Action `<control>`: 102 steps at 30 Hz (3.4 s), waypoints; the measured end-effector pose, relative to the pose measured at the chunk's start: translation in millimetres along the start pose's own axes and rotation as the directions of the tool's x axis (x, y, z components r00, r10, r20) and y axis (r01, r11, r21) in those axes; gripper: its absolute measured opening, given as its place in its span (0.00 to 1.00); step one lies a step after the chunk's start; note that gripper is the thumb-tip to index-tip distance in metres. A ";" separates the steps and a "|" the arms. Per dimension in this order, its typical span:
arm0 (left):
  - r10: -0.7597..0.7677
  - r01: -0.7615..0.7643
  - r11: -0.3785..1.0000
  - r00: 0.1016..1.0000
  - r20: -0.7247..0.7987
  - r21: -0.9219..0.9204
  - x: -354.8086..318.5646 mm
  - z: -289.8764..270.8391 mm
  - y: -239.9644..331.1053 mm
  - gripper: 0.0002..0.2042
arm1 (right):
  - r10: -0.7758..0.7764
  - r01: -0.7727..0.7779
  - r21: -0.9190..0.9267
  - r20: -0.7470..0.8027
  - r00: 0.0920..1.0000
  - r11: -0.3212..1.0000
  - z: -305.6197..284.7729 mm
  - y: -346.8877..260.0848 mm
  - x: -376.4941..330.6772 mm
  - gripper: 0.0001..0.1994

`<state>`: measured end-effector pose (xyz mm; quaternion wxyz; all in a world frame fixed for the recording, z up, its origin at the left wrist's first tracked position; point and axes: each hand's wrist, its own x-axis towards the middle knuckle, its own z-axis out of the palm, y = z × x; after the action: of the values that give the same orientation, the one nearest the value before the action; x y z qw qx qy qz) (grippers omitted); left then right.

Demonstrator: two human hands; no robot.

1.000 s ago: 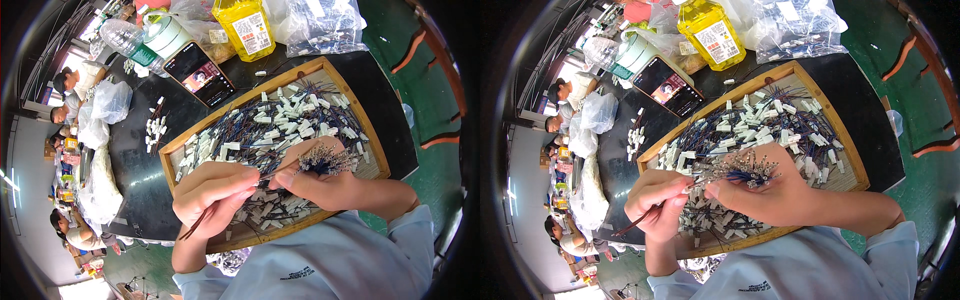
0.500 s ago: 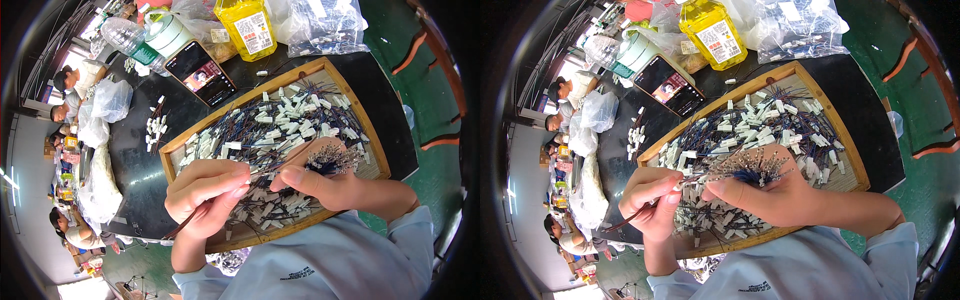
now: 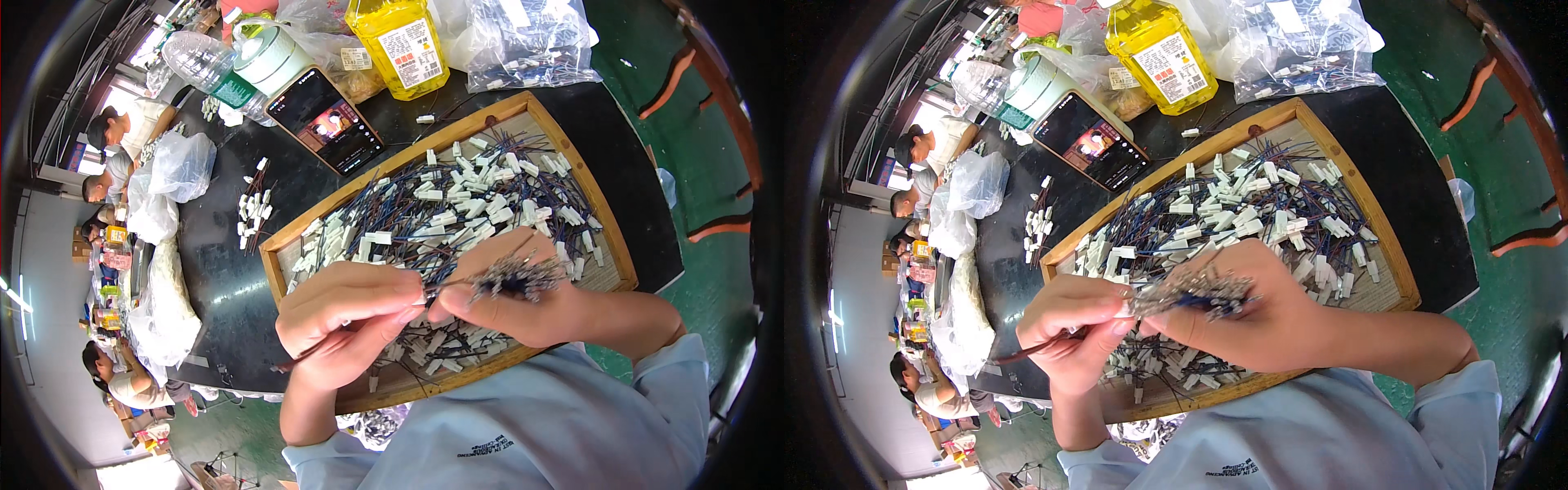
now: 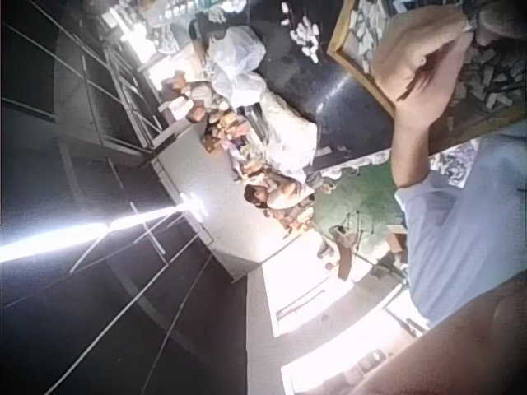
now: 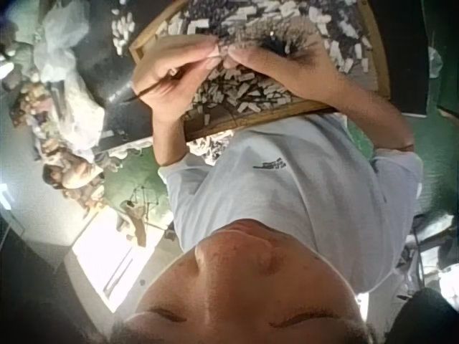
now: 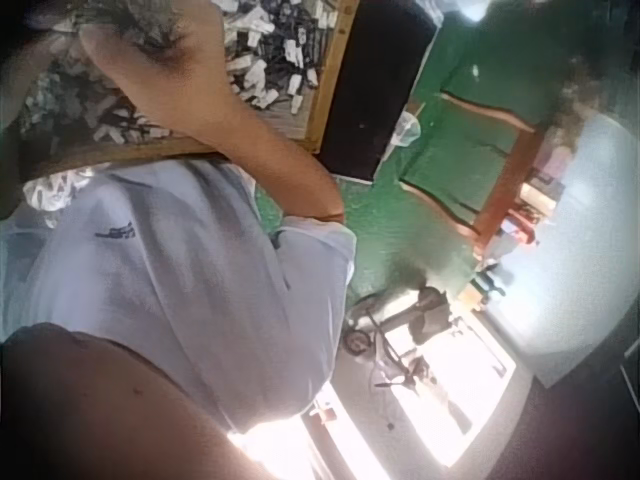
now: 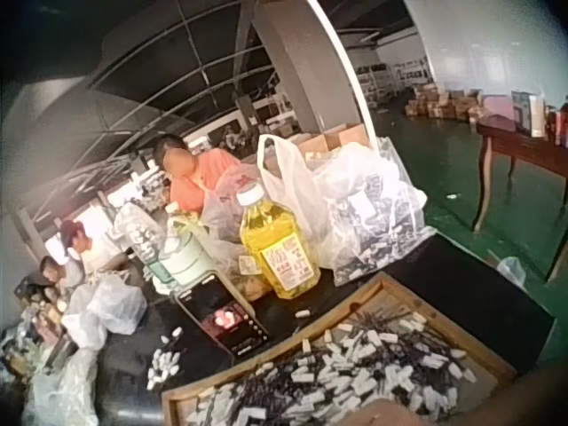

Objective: The person assembles or sorts electrical wire connectors and electrical terminals by hand on a factory production line.

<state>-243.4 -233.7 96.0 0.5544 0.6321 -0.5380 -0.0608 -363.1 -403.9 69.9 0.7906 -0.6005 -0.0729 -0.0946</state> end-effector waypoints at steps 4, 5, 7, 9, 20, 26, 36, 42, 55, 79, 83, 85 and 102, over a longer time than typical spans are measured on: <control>0.078 -0.076 0.997 0.995 0.064 -0.032 0.9 -2.6 -1.3 0.12 | -0.027 0.032 -0.036 0.137 0.990 0.999 -1.1 -0.6 4.1 0.06; 0.077 -0.075 0.997 0.995 0.064 -0.033 1.0 -2.2 -1.5 0.12 | -0.027 0.032 -0.036 0.136 0.990 0.999 -1.3 0.1 3.5 0.06; 0.052 -0.047 0.998 0.992 0.112 -0.052 1.3 -1.7 -1.9 0.12 | -0.033 0.038 -0.042 0.116 0.993 0.998 -1.1 1.8 2.1 0.06; 0.071 -0.068 0.997 0.992 0.108 -0.028 1.3 -2.5 -5.1 0.12 | 0.007 -0.009 0.018 0.080 0.997 1.000 2.8 1.7 2.9 0.06; 0.212 -0.174 0.896 0.976 -0.051 0.409 3.0 -8.6 -4.5 0.07 | -0.139 0.035 -0.297 -0.338 0.931 0.954 7.5 -0.2 0.9 0.06; -0.226 0.255 0.958 0.953 -0.200 0.130 -8.3 -9.3 -4.4 0.04 | -0.087 -0.016 -0.240 -0.411 0.907 0.971 11.1 1.6 3.6 0.05; -0.253 0.273 0.953 0.956 -0.150 0.132 -6.2 -3.8 -6.6 0.08 | -0.109 0.033 -0.181 -0.433 0.895 0.983 8.3 -11.9 0.6 0.12; 0.022 -0.061 0.827 0.997 0.076 0.559 2.5 5.7 5.8 0.09 | -0.109 0.031 -0.434 -0.156 0.982 0.900 1.1 -18.3 1.1 0.13; 0.299 -0.295 0.765 0.950 0.089 0.573 0.9 2.6 -2.5 0.20 | -0.179 0.136 -0.457 -0.053 0.982 0.879 -3.6 -5.1 3.5 0.10; 0.161 -0.156 0.867 0.986 0.031 0.472 -0.8 2.7 3.4 0.07 | -0.224 0.196 -0.521 0.011 0.975 0.831 -3.9 -4.6 2.0 0.11; 0.128 -0.123 0.872 0.992 0.023 0.473 -1.2 2.0 3.5 0.07 | -0.242 0.207 -0.551 0.010 0.970 0.808 -3.8 -5.4 2.0 0.11; 0.116 -0.111 0.873 0.993 0.018 0.475 -1.0 0.4 3.2 0.07 | -0.241 0.207 -0.545 0.010 0.971 0.812 -3.3 -7.5 2.7 0.11; 0.163 -0.186 0.845 0.983 0.089 0.502 -1.9 -3.1 -3.7 0.10 | -0.272 0.244 -0.513 0.022 0.962 0.823 -2.0 -2.4 4.4 0.12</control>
<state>-239.9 -231.0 93.4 0.3595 0.7028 -0.6019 0.1201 -359.3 -406.7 72.6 0.5847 -0.7702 -0.1052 -0.2323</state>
